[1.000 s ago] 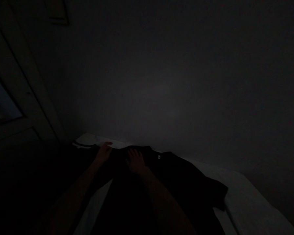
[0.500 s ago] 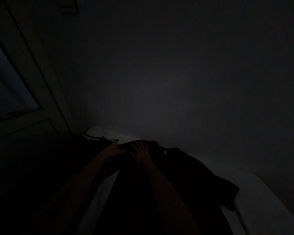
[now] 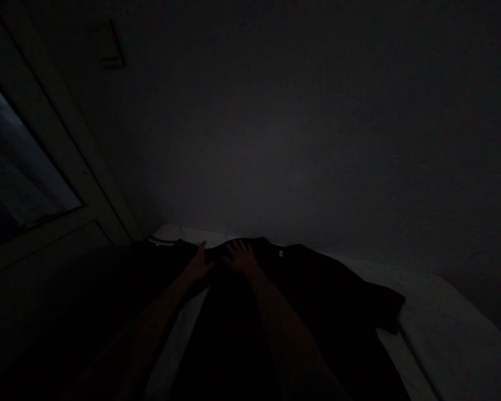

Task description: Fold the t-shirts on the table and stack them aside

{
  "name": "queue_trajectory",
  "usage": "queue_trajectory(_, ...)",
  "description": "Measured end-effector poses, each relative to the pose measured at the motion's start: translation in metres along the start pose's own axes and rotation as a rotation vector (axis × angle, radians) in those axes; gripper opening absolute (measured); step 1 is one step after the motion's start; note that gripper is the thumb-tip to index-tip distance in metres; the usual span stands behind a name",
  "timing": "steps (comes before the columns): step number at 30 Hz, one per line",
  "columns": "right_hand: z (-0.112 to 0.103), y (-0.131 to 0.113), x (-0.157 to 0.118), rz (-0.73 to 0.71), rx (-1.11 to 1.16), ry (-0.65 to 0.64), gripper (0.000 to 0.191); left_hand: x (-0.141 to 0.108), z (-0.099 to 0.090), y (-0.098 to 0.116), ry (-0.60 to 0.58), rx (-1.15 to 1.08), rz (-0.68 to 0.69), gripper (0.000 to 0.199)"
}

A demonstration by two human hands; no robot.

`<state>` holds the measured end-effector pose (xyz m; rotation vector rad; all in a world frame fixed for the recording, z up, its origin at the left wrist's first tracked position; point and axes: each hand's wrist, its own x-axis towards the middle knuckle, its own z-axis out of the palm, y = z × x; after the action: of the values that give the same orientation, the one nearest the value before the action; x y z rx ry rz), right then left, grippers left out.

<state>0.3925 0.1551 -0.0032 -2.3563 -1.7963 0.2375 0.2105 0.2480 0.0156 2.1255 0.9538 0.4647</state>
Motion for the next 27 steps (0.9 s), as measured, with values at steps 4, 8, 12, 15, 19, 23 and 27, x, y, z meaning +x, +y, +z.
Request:
queue_trajectory(4,0.001,0.0,0.0,0.001,-0.001,0.022,0.07,-0.01,0.003,0.007,0.042,-0.011,0.028,0.069)
queue_trajectory(8,0.001,0.001,0.0,0.001,0.0,0.007,0.07,-0.016,0.008,0.007,0.091,-0.037,0.062,0.049)
queue_trajectory(12,0.001,0.001,0.001,0.001,-0.007,0.013,0.069,-0.015,0.014,0.0,0.096,-0.024,0.036,0.029)
queue_trajectory(15,0.001,0.001,0.001,0.003,-0.008,0.009,0.068,-0.014,0.014,-0.002,0.089,-0.009,0.063,0.045)
queue_trajectory(19,-0.001,-0.001,-0.001,0.0,-0.005,0.026,0.067,-0.017,0.003,-0.004,0.087,0.036,0.156,0.055)
queue_trajectory(23,-0.002,-0.002,-0.002,-0.005,0.002,0.026,0.07,-0.024,-0.001,0.001,0.11,0.109,0.163,0.063)
queue_trajectory(27,0.0,0.001,0.001,-0.019,0.016,0.021,0.067,-0.042,0.034,0.022,0.202,0.314,0.3,0.068)
